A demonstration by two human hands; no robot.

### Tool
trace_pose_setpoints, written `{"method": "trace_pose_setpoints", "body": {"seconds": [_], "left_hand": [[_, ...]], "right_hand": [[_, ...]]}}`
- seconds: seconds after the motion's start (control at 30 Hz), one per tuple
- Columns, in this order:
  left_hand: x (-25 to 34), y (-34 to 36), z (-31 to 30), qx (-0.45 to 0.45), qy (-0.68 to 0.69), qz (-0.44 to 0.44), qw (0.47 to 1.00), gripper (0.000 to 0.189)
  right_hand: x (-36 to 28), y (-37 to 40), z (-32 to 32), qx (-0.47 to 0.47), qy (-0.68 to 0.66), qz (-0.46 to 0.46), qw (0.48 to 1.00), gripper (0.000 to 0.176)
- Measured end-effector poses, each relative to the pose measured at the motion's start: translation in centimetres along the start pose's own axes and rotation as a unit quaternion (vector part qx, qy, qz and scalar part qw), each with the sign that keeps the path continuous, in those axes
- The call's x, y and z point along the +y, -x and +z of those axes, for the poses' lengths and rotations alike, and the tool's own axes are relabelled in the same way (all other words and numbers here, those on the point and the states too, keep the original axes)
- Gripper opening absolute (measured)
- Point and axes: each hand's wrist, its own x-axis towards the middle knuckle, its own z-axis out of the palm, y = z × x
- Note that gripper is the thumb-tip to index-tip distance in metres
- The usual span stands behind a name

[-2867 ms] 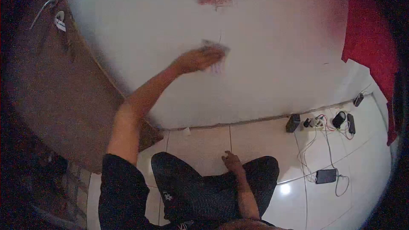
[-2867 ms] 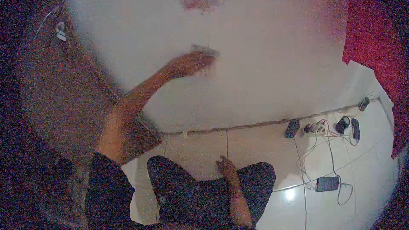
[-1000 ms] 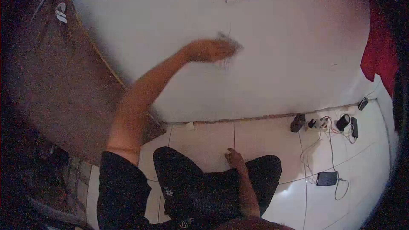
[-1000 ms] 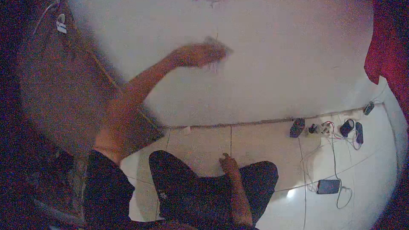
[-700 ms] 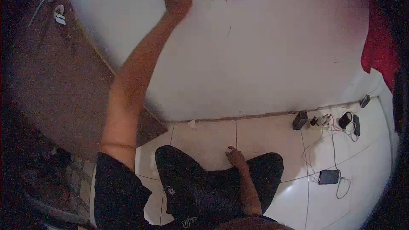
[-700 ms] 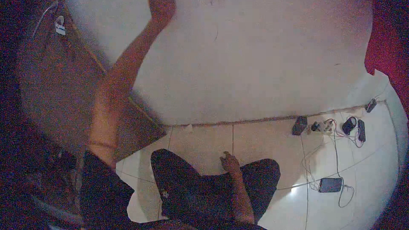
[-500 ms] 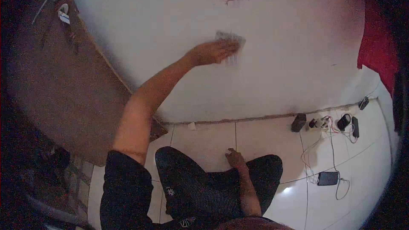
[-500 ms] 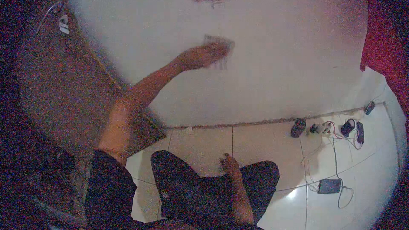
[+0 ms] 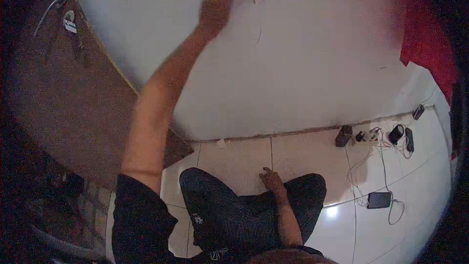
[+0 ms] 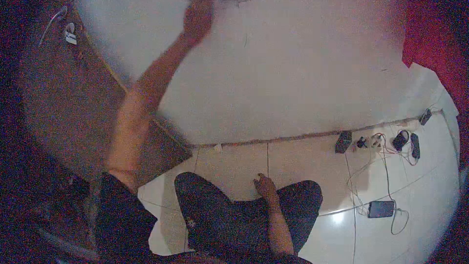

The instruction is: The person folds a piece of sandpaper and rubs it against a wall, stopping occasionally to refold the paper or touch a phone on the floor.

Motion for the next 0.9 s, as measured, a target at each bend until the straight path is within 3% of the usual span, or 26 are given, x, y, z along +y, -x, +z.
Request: {"method": "trace_pose_setpoints", "body": {"seconds": [0.03,0.07,0.1,0.13,0.17,0.23,0.3,0.33,0.4,0.47,0.57,0.6,0.67,0.7,0.73,0.77,0.83,0.9], "left_hand": [[1.8,2.3,0.7,-0.068,0.080,0.028,0.994,0.047],[3.8,4.8,1.3,-0.157,0.137,0.112,0.972,0.050],[6.2,6.3,0.7,-0.228,-0.054,0.309,0.922,0.051],[6.5,9.5,2.2,-0.264,0.207,0.332,0.882,0.052],[6.1,9.8,1.7,-0.265,0.206,0.330,0.882,0.052],[4.9,9.9,1.2,-0.260,0.083,0.417,0.867,0.051],[2.1,6.9,1.9,-0.218,0.102,0.295,0.925,0.045],[0.5,4.2,0.5,-0.212,0.134,0.186,0.950,0.045],[-3.1,0.1,-0.9,-0.040,0.064,0.065,0.995,0.046],[-3.1,-2.4,-2.8,0.004,0.074,-0.165,0.983,0.054],[-2.2,-1.1,-0.3,0.067,0.092,-0.142,0.983,0.059],[-1.1,0.4,0.1,0.059,0.049,-0.047,0.996,0.057],[2.9,4.7,0.7,-0.174,0.177,-0.015,0.969,0.053],[4.6,7.4,1.3,-0.155,0.113,0.168,0.967,0.055],[6.6,10.1,2.2,-0.270,0.244,0.171,0.915,0.056],[8.3,11.4,0.6,-0.261,0.087,0.323,0.906,0.055],[8.0,12.0,-0.3,-0.311,0.138,0.316,0.885,0.052],[5.7,9.6,-0.4,-0.212,0.004,0.371,0.904,0.051]], "right_hand": [[-0.1,0.1,-0.2,-0.007,0.010,0.006,1.000,0.043],[-0.2,0.1,-0.4,-0.006,0.012,0.006,1.000,0.043],[-0.4,-0.1,-0.7,-0.029,-0.007,0.027,0.999,0.044],[-0.6,-0.1,-0.9,-0.053,-0.026,0.048,0.997,0.046],[-0.6,0.1,-0.9,-0.053,-0.024,0.047,0.997,0.046],[-0.3,0.2,-0.8,-0.008,-0.010,0.022,1.000,0.045],[0.1,-0.1,-0.5,0.000,0.004,0.017,1.000,0.045],[0.2,0.1,-0.1,-0.001,0.019,0.011,1.000,0.045],[-0.3,0.0,-0.3,-0.021,0.025,0.028,0.999,0.046],[-0.9,-0.3,-0.6,-0.037,0.032,0.044,0.998,0.046],[-1.3,-0.2,-1.1,-0.052,0.014,0.076,0.996,0.047],[-1.5,-0.1,-1.3,-0.048,0.023,0.063,0.997,0.047],[-1.5,0.2,-1.5,-0.047,0.036,0.051,0.997,0.047],[-1.5,0.3,-1.6,-0.044,0.025,0.045,0.998,0.047],[-1.6,0.4,-1.5,-0.041,0.012,0.039,0.998,0.047],[-1.7,0.5,-1.5,-0.045,0.012,0.037,0.998,0.047],[-1.7,0.7,-1.8,-0.022,0.042,0.021,0.999,0.048],[-1.0,0.5,-1.6,-0.032,0.019,0.022,0.999,0.050]]}}
